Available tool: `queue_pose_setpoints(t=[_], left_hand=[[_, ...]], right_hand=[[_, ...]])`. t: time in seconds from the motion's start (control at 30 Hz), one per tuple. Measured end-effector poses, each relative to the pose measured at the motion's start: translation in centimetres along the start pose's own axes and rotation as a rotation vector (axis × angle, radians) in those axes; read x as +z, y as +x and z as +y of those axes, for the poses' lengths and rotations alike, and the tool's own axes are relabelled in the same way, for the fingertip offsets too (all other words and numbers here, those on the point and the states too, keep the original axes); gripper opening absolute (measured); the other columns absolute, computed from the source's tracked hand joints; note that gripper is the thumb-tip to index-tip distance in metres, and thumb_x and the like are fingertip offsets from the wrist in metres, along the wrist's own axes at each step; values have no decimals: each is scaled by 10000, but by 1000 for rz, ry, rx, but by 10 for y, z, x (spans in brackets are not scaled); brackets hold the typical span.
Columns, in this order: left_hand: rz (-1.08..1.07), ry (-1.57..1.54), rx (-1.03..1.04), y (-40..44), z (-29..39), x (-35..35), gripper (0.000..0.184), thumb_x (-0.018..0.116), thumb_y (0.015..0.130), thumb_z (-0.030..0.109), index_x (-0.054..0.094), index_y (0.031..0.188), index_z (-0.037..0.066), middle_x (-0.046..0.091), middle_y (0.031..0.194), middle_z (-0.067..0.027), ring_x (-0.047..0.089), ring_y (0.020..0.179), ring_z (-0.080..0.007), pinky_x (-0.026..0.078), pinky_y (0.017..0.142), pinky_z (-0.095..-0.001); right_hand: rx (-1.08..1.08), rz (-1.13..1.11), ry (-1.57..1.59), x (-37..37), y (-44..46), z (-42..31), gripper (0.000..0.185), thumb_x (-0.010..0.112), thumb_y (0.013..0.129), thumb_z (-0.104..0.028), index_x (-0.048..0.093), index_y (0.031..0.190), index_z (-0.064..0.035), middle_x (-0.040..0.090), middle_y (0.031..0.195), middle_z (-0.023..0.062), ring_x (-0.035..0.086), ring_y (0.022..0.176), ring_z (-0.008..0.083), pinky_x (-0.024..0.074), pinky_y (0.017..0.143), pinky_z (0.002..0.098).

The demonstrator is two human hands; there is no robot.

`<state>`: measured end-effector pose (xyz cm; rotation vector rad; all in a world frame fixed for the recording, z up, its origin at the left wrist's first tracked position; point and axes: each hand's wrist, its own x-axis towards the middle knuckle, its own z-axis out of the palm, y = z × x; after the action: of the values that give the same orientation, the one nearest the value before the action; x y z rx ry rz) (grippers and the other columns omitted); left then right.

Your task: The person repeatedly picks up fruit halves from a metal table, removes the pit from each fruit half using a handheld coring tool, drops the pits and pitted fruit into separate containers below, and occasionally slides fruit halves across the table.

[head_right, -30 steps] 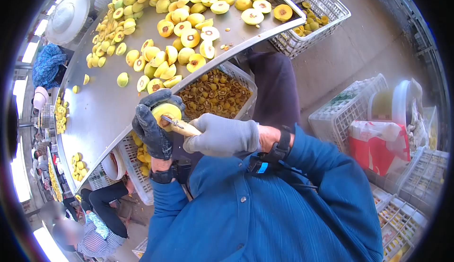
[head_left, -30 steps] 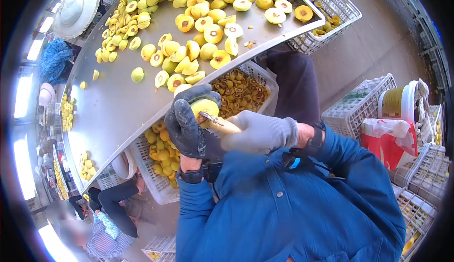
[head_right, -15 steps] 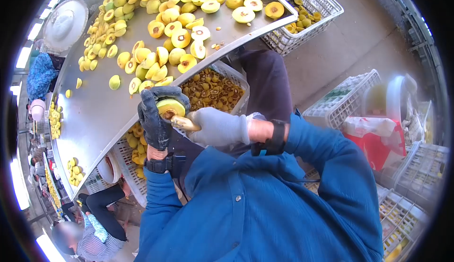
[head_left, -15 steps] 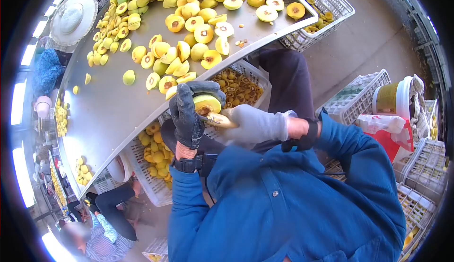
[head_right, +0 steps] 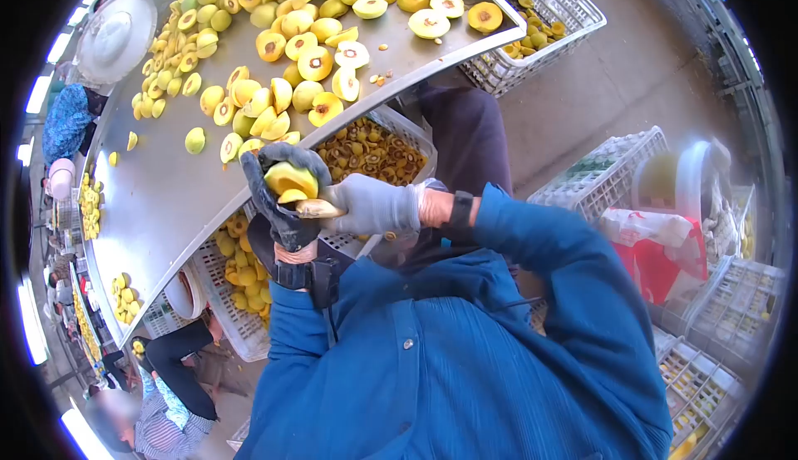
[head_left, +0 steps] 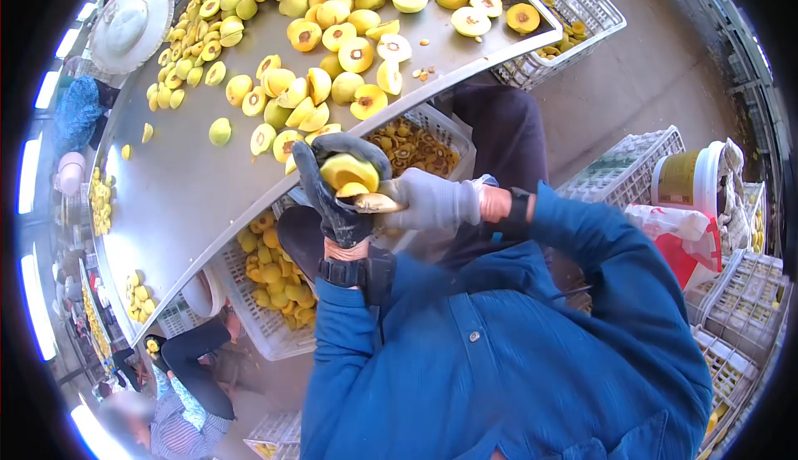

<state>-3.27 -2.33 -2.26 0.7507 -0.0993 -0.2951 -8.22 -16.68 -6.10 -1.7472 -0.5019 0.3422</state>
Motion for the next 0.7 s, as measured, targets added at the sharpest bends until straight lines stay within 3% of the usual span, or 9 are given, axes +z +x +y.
queue_pose_setpoints(t=[0.07,0.1,0.23,0.3,0.33,0.47,0.6,0.63,0.7], left_hand=[[357,-247,-104,1,5,-11,595,308,1007,563,548,1138,34,638,924,-132,628,793,-303,564,697,-388],[293,-234,-47,2,0,-45,605,336,996,574,554,1177,40,642,1025,-135,636,891,-306,567,770,-422],[458,-1,145,-17,17,-32,642,336,1016,525,510,1277,-35,623,1158,-178,622,1030,-333,530,897,-464],[341,-54,182,-27,26,-61,648,474,989,481,437,1322,-73,579,1203,-199,592,1108,-318,515,945,-464],[344,208,309,-35,29,-69,672,548,950,481,427,1311,-72,578,1187,-196,587,1117,-309,520,940,-448],[636,931,532,-55,66,-167,510,402,1016,432,567,1206,-11,624,1157,-167,610,1045,-306,490,942,-414],[766,1830,635,-58,100,-163,389,523,976,295,589,1228,6,637,1163,-176,584,1116,-328,408,1020,-400],[596,1887,620,-55,103,-160,394,555,955,285,581,1246,21,637,1151,-194,588,1094,-354,410,1013,-416],[206,1934,622,-26,93,-149,431,619,913,266,565,1282,50,637,1125,-229,595,1049,-406,414,1001,-450]], right_hand=[[-122,104,-314,-4,2,11,201,696,809,-271,619,880,-101,609,640,138,629,612,286,493,557,401],[-182,154,-466,-3,1,19,219,696,803,-299,599,876,-117,591,618,151,627,608,343,491,540,430],[424,-78,-866,-18,-7,95,312,607,827,-193,628,1128,-112,668,720,153,668,677,351,525,595,460],[548,-152,-886,-28,-15,100,268,603,839,-216,608,1040,-40,688,796,177,673,729,378,529,644,474],[520,-73,-857,-28,-20,101,261,602,842,-221,602,1015,-26,688,804,184,673,738,383,528,654,477],[505,97,-781,-19,-28,102,253,616,844,-242,578,940,-10,679,804,206,668,760,394,524,674,475],[493,154,-712,-12,-33,102,324,647,830,-283,584,982,-4,674,793,199,667,756,382,522,671,464],[376,219,-525,-1,-26,113,275,563,891,-236,609,1041,-9,688,871,195,678,804,355,529,699,436],[571,-156,-614,-6,-25,86,343,388,987,-112,620,1230,-45,677,1157,136,660,1023,253,520,842,342]])
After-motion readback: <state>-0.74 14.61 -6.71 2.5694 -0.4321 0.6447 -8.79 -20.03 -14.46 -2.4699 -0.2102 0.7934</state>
